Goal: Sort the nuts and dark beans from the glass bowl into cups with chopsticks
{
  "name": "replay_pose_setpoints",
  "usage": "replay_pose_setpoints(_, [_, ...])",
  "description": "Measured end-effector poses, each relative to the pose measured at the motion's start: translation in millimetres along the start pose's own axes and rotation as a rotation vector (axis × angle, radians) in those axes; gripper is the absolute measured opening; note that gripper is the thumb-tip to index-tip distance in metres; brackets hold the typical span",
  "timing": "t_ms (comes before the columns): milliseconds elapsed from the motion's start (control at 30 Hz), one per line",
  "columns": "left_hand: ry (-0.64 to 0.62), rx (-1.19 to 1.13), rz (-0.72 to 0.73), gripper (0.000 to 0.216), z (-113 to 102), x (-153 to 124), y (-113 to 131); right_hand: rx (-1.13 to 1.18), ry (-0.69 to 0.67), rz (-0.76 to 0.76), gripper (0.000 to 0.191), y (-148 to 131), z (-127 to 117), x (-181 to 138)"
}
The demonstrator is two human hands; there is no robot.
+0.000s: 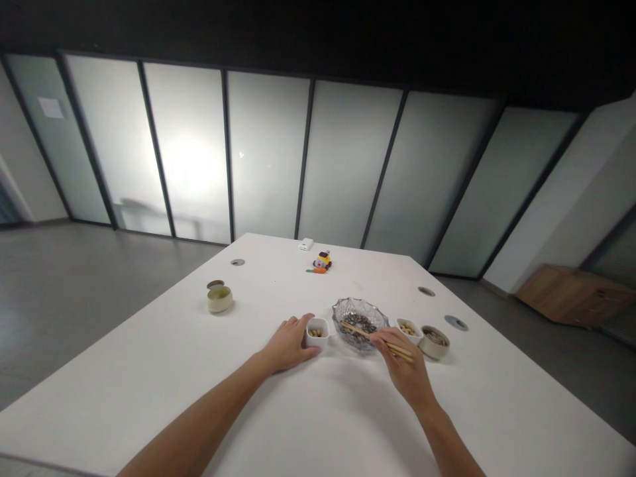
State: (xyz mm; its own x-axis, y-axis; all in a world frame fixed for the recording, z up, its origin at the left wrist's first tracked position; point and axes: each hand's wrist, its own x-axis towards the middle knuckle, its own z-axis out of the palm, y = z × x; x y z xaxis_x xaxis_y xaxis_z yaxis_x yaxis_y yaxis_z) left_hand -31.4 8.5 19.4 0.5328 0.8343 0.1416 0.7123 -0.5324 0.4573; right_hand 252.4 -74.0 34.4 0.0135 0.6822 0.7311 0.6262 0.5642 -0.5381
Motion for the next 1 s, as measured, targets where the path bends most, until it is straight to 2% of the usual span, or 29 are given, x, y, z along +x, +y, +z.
replay_pose_setpoints(100, [0.000, 0.003, -0.002, 0.077, 1.1, 0.8, -0.7, -0.026, 0.014, -0.012, 0.025, 0.0, -0.5, 0.1])
replay_pose_setpoints(333, [0.006, 0.002, 0.006, 0.077, 1.5, 0.8, -1.3, -0.101, 0.146, -0.038, 0.023, 2.2, -1.6, 1.0])
replay_pose_setpoints(633, [0.014, -0.001, 0.003, 0.078, 2.3, 0.7, -1.1, -0.011, 0.011, 0.023, 0.027, -1.4, 5.4, -2.1])
replay_pose_setpoints(1000, [0.019, 0.003, 0.016, 0.077, 4.3, 1.9, -3.7, -0.059, 0.019, 0.031, 0.029, 0.6, 4.0, -2.1])
